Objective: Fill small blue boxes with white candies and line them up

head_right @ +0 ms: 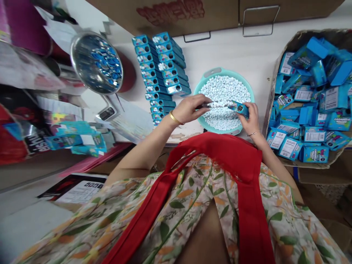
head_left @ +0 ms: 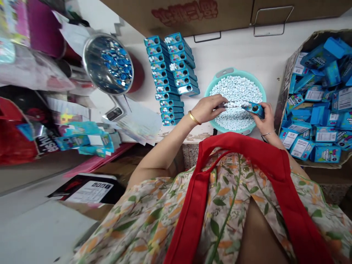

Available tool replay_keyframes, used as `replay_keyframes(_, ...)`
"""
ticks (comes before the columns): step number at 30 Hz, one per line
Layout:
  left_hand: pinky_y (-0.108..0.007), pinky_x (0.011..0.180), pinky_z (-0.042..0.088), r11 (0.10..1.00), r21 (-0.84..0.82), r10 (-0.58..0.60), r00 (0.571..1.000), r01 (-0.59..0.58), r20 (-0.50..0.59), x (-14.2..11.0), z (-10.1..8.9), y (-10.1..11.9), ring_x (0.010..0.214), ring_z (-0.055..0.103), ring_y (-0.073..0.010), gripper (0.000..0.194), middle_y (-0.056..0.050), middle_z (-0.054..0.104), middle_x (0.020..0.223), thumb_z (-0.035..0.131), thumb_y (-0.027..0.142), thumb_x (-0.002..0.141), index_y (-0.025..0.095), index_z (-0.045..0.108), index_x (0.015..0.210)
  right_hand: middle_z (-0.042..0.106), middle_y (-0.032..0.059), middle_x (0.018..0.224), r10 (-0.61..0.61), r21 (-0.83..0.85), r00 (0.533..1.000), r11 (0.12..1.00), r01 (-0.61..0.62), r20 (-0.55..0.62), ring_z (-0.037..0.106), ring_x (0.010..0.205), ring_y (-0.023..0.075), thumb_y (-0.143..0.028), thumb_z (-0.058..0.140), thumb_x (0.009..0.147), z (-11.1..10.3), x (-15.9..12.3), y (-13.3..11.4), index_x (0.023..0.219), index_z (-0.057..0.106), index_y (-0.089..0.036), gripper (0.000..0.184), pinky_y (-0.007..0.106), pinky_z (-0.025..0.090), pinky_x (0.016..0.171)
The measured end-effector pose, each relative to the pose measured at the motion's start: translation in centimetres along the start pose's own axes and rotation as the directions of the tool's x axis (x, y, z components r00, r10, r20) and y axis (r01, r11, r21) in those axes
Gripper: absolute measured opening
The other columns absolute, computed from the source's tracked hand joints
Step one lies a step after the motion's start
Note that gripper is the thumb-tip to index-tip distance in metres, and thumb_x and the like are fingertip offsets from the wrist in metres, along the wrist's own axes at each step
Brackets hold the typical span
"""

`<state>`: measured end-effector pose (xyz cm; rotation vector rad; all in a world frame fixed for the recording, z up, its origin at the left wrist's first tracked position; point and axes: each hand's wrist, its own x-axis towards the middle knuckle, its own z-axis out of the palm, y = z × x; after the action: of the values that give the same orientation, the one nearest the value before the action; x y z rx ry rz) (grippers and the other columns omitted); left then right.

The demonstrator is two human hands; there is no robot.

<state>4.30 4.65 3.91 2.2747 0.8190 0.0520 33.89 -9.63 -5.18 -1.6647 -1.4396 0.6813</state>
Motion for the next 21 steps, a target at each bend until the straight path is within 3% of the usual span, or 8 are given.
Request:
replay_keyframes(3, -0.038, 0.095, 0.056, 0.992, 0.121, 0.013, 0.998, -0.021, 0.068, 0.6, -1.8, 2.3, 0.11, 0.072, -0.0269, 0.031, -0.012, 0.077, 0.118, 0.057, 0.032, 0.107, 0.02, 0.07, 0.132, 0.068, 0.0091, 0.122, -0.06, -0.029, 0.996, 0.998, 0.062, 0.064, 0.066, 0.119, 0.033, -0.047, 0.068, 0.094, 1.3, 0.6, -0.6, 0.126, 0.06, -0.031, 0.036, 0.06, 0.059, 0.109)
replay_keyframes(7, -0.038, 0.089, 0.056, 0.955, 0.297, -0.051, 0.989, 0.008, 0.137, 1.8, -2.9, 5.4, 0.106, 0.074, -0.0279, 0.026, -0.012, 0.076, 0.114, 0.057, 0.024, 0.105, 0.02, 0.074, 0.124, 0.069, 0.011, 0.123, -0.099, -0.075, 0.992, 0.992, 0.105, 0.075, 0.066, 0.119, 0.0349, -0.042, 0.064, 0.094, 2.2, 0.6, -0.6, 0.125, 0.06, -0.031, 0.034, 0.062, 0.059, 0.109)
replay_keyframes(11, -0.04, 0.085, 0.056, 0.916, 0.401, -0.068, 0.99, 0.014, 0.121, 2.2, -2.9, 8.6, 0.102, 0.073, -0.0287, 0.031, -0.015, 0.075, 0.103, 0.048, 0.018, 0.107, 0.018, 0.077, 0.116, 0.07, 0.0114, 0.123, -0.119, -0.074, 0.991, 0.99, 0.123, 0.058, 0.066, 0.119, 0.0355, -0.041, 0.062, 0.093, 2.6, 0.3, -0.3, 0.126, 0.06, -0.031, 0.034, 0.064, 0.058, 0.108)
replay_keyframes(14, -0.045, 0.087, 0.058, 0.91, 0.414, -0.028, 0.997, -0.004, 0.07, 2.0, -2.6, 10.0, 0.105, 0.071, -0.0315, 0.034, -0.015, 0.073, 0.099, 0.045, 0.024, 0.11, 0.019, 0.077, 0.115, 0.069, 0.0118, 0.124, -0.096, -0.072, 0.993, 0.992, 0.101, 0.07, 0.066, 0.12, 0.0359, -0.043, 0.062, 0.094, 2.8, 0.1, 0.0, 0.125, 0.06, -0.03, 0.033, 0.066, 0.058, 0.109)
replay_keyframes(17, -0.054, 0.086, 0.058, 0.912, 0.409, -0.047, 0.999, 0.039, 0.008, 1.7, -2.5, 7.8, 0.108, 0.067, -0.038, 0.034, -0.015, 0.074, 0.105, 0.045, 0.034, 0.108, 0.029, 0.074, 0.124, 0.068, 0.0117, 0.123, -0.079, -0.073, 0.995, 0.994, 0.084, 0.063, 0.065, 0.12, 0.0352, -0.047, 0.061, 0.097, 2.8, 0.0, 0.5, 0.124, 0.061, -0.03, 0.032, 0.064, 0.058, 0.11)
replay_keyframes(19, -0.057, 0.087, 0.057, 0.906, 0.408, -0.104, 0.993, 0.116, -0.053, 1.7, -2.3, 4.0, 0.111, 0.065, -0.041, 0.035, -0.016, 0.075, 0.11, 0.044, 0.037, 0.106, 0.032, 0.071, 0.13, 0.066, 0.0115, 0.123, -0.076, -0.053, 0.996, 0.996, 0.078, 0.043, 0.064, 0.121, 0.035, -0.051, 0.062, 0.098, 2.7, 0.0, 0.9, 0.125, 0.061, -0.03, 0.034, 0.063, 0.057, 0.111)
replay_keyframes(21, -0.056, 0.093, 0.055, 0.895, 0.395, -0.174, 0.977, 0.208, -0.121, 2.0, -1.6, -1.0, 0.114, 0.064, -0.04, 0.036, -0.018, 0.073, 0.114, 0.043, 0.034, 0.107, 0.027, 0.069, 0.13, 0.064, 0.0112, 0.125, -0.064, -0.017, 0.998, 0.998, 0.065, 0.02, 0.063, 0.122, 0.0347, -0.055, 0.065, 0.098, 2.4, 0.0, 1.1, 0.128, 0.061, -0.03, 0.039, 0.063, 0.056, 0.113)
